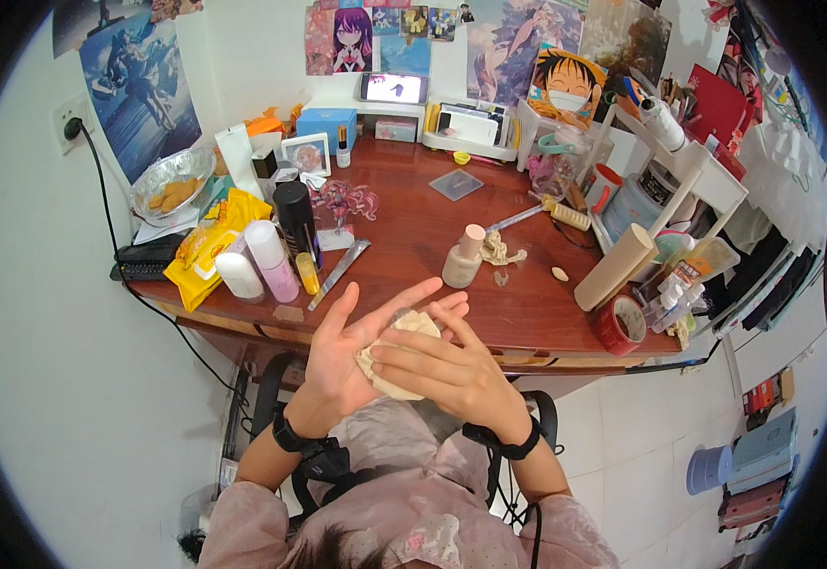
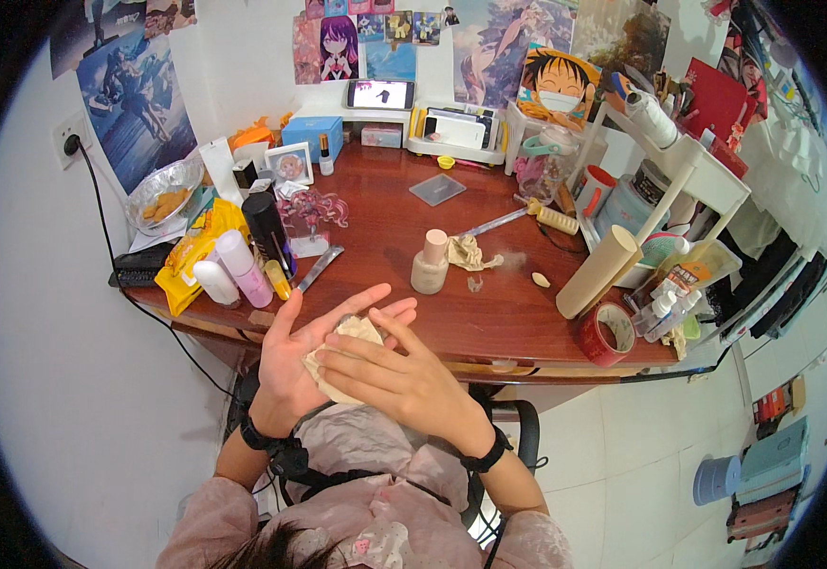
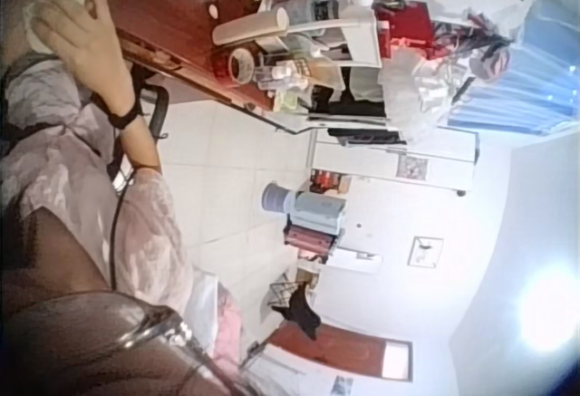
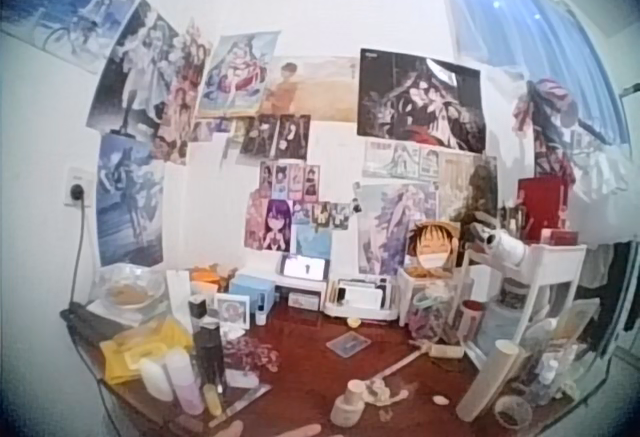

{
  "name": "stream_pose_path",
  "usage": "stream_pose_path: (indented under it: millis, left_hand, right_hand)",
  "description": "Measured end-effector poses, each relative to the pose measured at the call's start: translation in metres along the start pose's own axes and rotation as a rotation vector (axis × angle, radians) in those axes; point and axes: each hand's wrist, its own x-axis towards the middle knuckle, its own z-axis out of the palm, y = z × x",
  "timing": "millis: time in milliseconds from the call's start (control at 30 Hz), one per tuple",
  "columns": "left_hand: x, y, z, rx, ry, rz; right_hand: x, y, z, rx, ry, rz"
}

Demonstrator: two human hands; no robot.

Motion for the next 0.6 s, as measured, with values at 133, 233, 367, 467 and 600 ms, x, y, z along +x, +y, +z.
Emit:
stream_pose_path:
  millis: [133,233,367,467,600]
  left_hand:
    - [-0.0001,0.0003,0.0005,-0.002,-0.011,-0.005]
    - [-0.0009,0.0011,0.0020,-0.002,-0.013,-0.008]
    - [-0.0008,0.0017,0.0034,0.008,-0.010,0.001]
    - [-0.0006,0.0024,0.0026,0.012,-0.004,0.010]
    - [-0.0006,0.0043,0.0026,0.050,-0.004,0.017]
  right_hand:
    - [-0.0014,0.0011,-0.0010,-0.004,-0.020,-0.044]
    - [-0.0018,0.0014,-0.0024,-0.011,-0.040,-0.050]
    - [-0.0034,0.0028,-0.0041,-0.023,-0.076,-0.040]
    - [-0.0004,0.0020,-0.0077,-0.055,-0.052,0.008]
    - [-0.0004,0.0030,-0.0087,-0.050,-0.053,0.019]
